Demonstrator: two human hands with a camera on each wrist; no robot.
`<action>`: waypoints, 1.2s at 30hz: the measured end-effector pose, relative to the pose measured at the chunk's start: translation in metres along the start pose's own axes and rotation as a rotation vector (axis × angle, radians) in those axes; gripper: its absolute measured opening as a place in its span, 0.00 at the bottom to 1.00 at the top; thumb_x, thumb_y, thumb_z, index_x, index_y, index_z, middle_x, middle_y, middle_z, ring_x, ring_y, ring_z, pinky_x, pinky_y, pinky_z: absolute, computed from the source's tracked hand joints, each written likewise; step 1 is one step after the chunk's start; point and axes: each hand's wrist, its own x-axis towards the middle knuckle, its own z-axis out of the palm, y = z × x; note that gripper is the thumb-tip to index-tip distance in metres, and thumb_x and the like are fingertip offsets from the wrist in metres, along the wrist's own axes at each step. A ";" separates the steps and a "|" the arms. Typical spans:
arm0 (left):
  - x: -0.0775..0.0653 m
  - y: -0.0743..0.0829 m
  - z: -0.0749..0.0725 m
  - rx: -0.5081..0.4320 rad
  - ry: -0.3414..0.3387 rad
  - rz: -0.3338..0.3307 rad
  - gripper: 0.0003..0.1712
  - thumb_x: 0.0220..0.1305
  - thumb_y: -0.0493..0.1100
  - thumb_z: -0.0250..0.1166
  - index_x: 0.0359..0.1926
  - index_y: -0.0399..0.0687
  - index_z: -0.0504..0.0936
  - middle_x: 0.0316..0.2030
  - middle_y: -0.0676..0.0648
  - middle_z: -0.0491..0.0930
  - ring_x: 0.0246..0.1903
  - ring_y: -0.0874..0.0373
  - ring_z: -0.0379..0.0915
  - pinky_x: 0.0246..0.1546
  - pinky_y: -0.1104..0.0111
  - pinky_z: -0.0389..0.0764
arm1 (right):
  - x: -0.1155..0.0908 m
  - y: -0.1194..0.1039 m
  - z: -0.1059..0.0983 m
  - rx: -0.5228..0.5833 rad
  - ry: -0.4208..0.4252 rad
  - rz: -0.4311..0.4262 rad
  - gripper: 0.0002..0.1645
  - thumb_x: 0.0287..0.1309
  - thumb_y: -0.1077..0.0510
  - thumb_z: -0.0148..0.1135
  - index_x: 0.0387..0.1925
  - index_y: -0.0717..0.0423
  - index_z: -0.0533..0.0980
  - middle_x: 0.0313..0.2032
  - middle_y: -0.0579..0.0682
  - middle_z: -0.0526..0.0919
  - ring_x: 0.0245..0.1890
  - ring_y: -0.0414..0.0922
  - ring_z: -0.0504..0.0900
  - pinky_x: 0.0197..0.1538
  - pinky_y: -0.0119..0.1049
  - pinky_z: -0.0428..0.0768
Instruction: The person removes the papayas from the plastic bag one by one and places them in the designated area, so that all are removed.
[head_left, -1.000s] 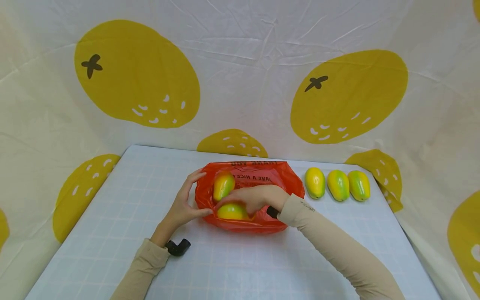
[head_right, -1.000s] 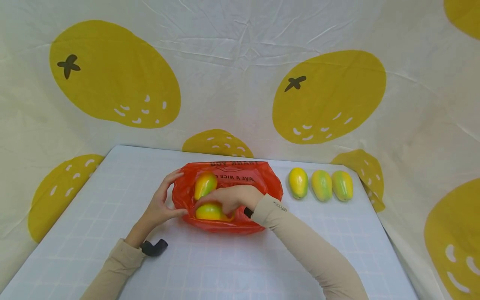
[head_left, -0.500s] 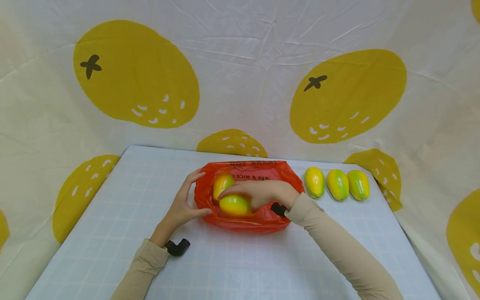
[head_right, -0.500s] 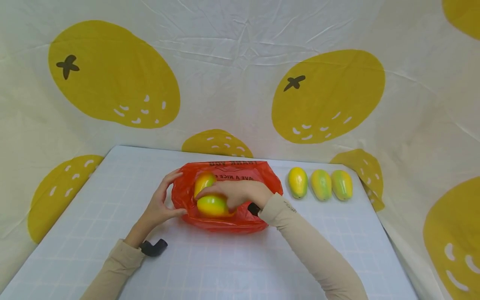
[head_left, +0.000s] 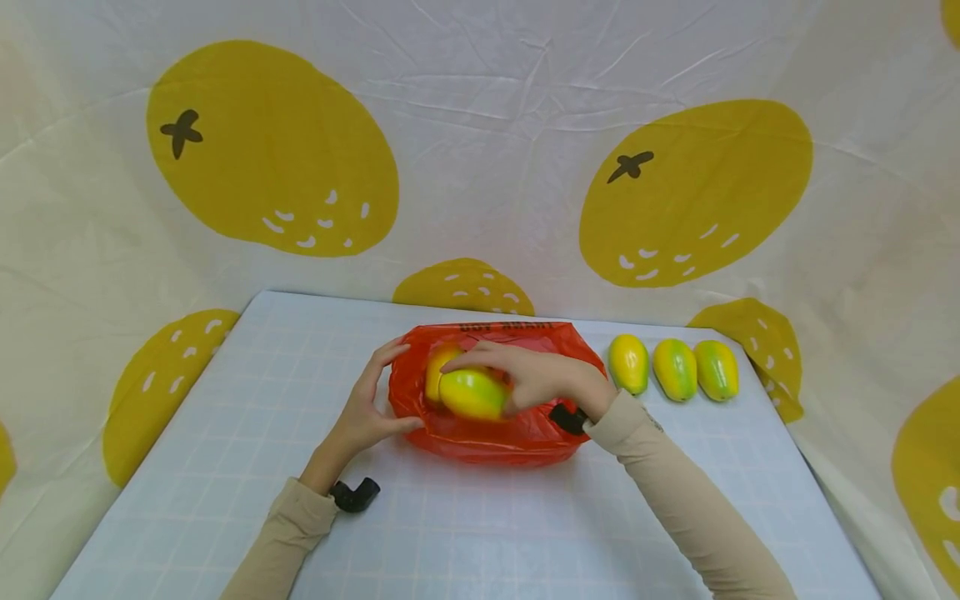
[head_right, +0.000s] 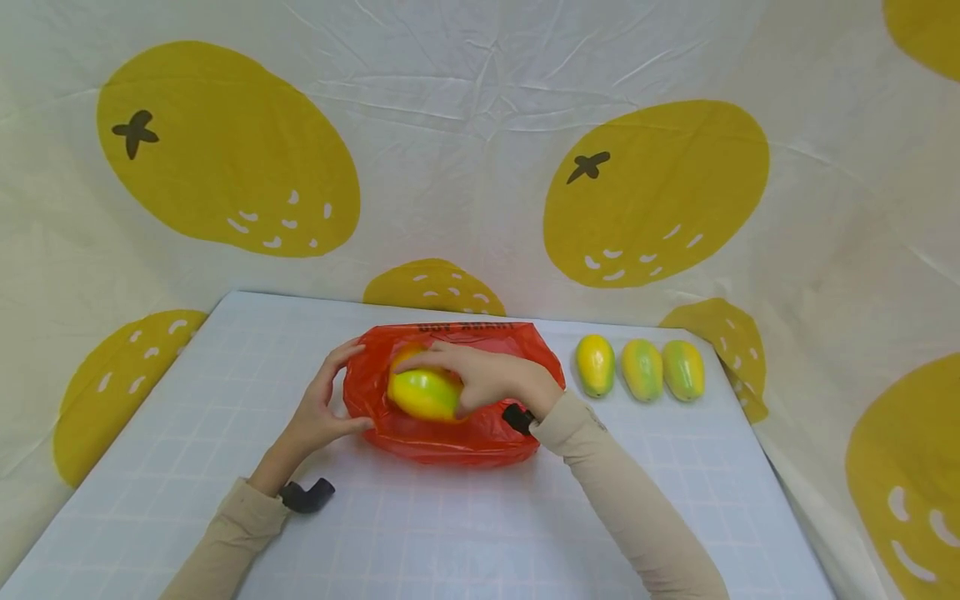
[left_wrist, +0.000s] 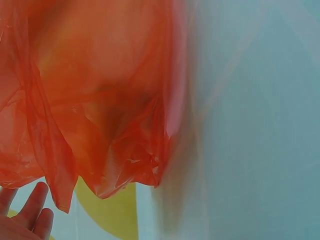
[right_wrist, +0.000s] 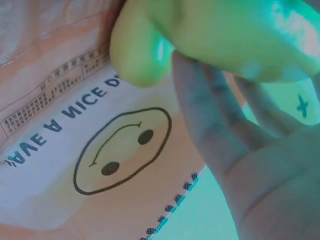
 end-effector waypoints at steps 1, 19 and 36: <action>0.000 0.000 0.000 -0.001 0.000 -0.001 0.55 0.35 0.27 0.81 0.67 0.27 0.63 0.70 0.31 0.60 0.71 0.40 0.52 0.68 0.35 0.52 | -0.001 0.000 0.000 0.005 0.010 -0.006 0.53 0.40 0.71 0.65 0.70 0.37 0.66 0.60 0.38 0.68 0.57 0.38 0.66 0.57 0.38 0.75; -0.002 0.001 0.001 0.007 -0.004 -0.041 0.54 0.38 0.28 0.81 0.68 0.31 0.63 0.71 0.35 0.60 0.72 0.43 0.52 0.67 0.35 0.53 | -0.020 -0.009 -0.002 0.066 0.227 0.012 0.55 0.38 0.61 0.69 0.71 0.30 0.63 0.58 0.37 0.67 0.53 0.38 0.70 0.51 0.41 0.78; -0.001 0.002 0.000 0.008 -0.004 -0.038 0.54 0.37 0.28 0.81 0.67 0.30 0.63 0.70 0.34 0.60 0.72 0.42 0.52 0.66 0.34 0.54 | -0.042 -0.034 0.000 0.184 0.466 0.142 0.54 0.45 0.60 0.70 0.73 0.30 0.59 0.61 0.41 0.66 0.54 0.43 0.71 0.51 0.47 0.80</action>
